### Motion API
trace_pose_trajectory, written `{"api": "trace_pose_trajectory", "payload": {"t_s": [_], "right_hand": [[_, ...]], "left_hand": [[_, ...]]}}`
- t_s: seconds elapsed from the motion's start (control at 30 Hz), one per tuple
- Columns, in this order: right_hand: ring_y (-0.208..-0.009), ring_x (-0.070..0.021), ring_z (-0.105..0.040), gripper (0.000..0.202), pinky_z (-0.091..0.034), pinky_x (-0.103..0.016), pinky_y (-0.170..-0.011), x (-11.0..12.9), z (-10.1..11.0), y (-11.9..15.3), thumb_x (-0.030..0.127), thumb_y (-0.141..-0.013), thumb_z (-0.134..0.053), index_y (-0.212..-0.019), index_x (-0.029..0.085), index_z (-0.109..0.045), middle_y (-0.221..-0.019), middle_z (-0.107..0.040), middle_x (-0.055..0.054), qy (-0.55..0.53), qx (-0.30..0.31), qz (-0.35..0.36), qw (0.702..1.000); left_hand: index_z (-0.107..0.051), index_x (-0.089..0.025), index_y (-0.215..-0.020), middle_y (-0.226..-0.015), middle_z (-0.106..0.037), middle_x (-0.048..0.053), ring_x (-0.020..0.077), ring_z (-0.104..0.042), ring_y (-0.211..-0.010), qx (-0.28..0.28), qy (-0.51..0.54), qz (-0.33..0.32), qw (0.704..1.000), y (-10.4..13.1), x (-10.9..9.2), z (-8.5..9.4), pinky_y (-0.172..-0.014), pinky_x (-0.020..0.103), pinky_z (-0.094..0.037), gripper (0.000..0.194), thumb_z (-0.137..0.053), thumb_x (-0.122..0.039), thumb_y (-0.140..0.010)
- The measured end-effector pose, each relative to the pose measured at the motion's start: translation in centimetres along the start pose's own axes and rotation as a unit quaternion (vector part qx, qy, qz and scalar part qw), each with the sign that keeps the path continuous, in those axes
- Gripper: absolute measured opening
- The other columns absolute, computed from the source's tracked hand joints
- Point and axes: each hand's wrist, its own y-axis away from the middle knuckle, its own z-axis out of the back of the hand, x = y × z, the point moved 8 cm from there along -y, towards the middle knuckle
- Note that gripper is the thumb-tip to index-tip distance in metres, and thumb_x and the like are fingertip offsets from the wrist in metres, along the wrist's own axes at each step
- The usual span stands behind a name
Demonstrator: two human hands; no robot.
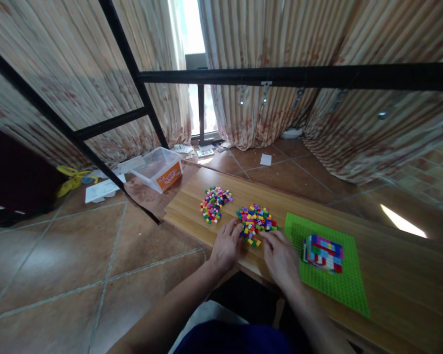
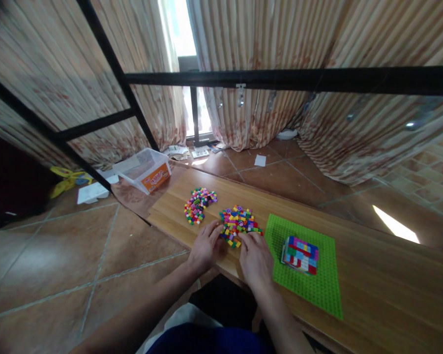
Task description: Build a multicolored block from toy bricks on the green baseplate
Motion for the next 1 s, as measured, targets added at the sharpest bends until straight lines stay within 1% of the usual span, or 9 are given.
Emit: {"api": "trace_pose_trajectory", "payload": {"t_s": [0.1,0.2,0.4,0.53,0.67,0.73,0.87,0.93,1.0], "right_hand": [[-0.093,-0.0200,-0.057,0.030,-0.048,-0.033,-0.082,0.6,-1.4,-2.3,0.019,-0.092,-0.044,-0.106,0.021,-0.070,-0.102,-0.063,-0.008,0.043,0.022,0.022,0.999],[-0.094,-0.0201,-0.056,0.028,-0.047,-0.032,-0.083,0.4,-2.4,-3.0,0.020,-0.092,-0.046,-0.104,0.023,-0.071,-0.102,-0.062,-0.007,0.076,0.040,0.036,0.996],[-0.094,-0.0228,-0.054,0.027,-0.047,-0.035,-0.084,-1.3,-1.8,-2.6,0.019,-0.090,-0.048,-0.100,0.017,-0.072,-0.104,-0.062,-0.010,0.122,0.026,0.021,0.992],[-0.095,-0.0219,-0.054,0.027,-0.047,-0.034,-0.086,-0.9,-1.9,-3.3,0.019,-0.090,-0.048,-0.101,0.020,-0.072,-0.103,-0.061,-0.009,0.098,0.024,0.026,0.995],[-0.097,-0.0212,-0.053,0.030,-0.046,-0.034,-0.087,0.2,-3.1,-3.7,0.016,-0.089,-0.047,-0.103,0.023,-0.072,-0.108,-0.059,-0.008,0.079,0.054,0.060,0.994],[-0.097,-0.0215,-0.052,0.031,-0.047,-0.035,-0.087,0.3,-3.3,-3.4,0.012,-0.087,-0.047,-0.100,0.023,-0.073,-0.108,-0.058,-0.008,0.075,0.063,0.067,0.993],[-0.097,-0.0216,-0.052,0.032,-0.047,-0.034,-0.086,0.0,-3.0,-3.3,0.011,-0.086,-0.047,-0.098,0.023,-0.074,-0.108,-0.058,-0.008,0.065,0.047,0.067,0.995],[-0.098,-0.0216,-0.052,0.032,-0.047,-0.034,-0.086,0.0,-2.8,-3.8,0.012,-0.087,-0.047,-0.100,0.023,-0.074,-0.109,-0.058,-0.008,0.062,0.037,0.066,0.995],[-0.099,-0.0218,-0.052,0.033,-0.047,-0.034,-0.087,0.2,-3.1,-4.6,0.012,-0.087,-0.047,-0.101,0.024,-0.073,-0.110,-0.058,-0.008,0.067,0.040,0.070,0.994]], "left_hand": [[-0.052,-0.012,-0.125,-0.132,-0.052,0.017,0.0255,-0.052,-0.118,-0.022,0.031,-0.024,0.999,0.0,-0.3,0.2,-0.099,0.044,-0.048,0.038,-0.046,-0.014,-0.087],[-0.053,-0.015,-0.124,-0.128,-0.054,0.016,0.0247,-0.054,-0.115,-0.031,0.053,-0.034,0.998,0.0,-0.5,0.4,-0.098,0.043,-0.049,0.038,-0.046,-0.013,-0.087],[-0.055,-0.017,-0.122,-0.131,-0.054,0.013,0.0241,-0.052,-0.119,-0.026,0.071,-0.026,0.997,0.2,-0.4,0.2,-0.101,0.043,-0.048,0.035,-0.045,-0.012,-0.088],[-0.055,-0.016,-0.122,-0.129,-0.056,0.012,0.0241,-0.052,-0.120,-0.025,0.071,-0.026,0.997,0.3,-0.4,0.1,-0.101,0.043,-0.048,0.035,-0.046,-0.012,-0.088],[-0.054,-0.014,-0.123,-0.130,-0.056,0.013,0.0244,-0.051,-0.122,-0.024,0.068,-0.021,0.997,0.2,-0.4,0.0,-0.102,0.043,-0.048,0.035,-0.046,-0.013,-0.089],[-0.054,-0.015,-0.123,-0.131,-0.055,0.013,0.0243,-0.051,-0.122,-0.021,0.065,-0.020,0.997,0.2,-0.3,0.0,-0.102,0.043,-0.048,0.035,-0.045,-0.014,-0.090],[-0.054,-0.014,-0.124,-0.131,-0.056,0.013,0.0245,-0.051,-0.123,-0.020,0.058,-0.019,0.998,0.3,-0.3,-0.2,-0.102,0.043,-0.047,0.035,-0.045,-0.014,-0.090],[-0.054,-0.013,-0.123,-0.132,-0.055,0.013,0.0246,-0.052,-0.122,-0.021,0.056,-0.018,0.998,0.3,-0.3,-0.2,-0.103,0.043,-0.047,0.035,-0.045,-0.013,-0.090],[-0.054,-0.014,-0.123,-0.131,-0.056,0.013,0.0243,-0.052,-0.121,-0.021,0.055,-0.017,0.998,0.3,-0.3,-0.3,-0.103,0.043,-0.047,0.035,-0.045,-0.013,-0.090]]}}
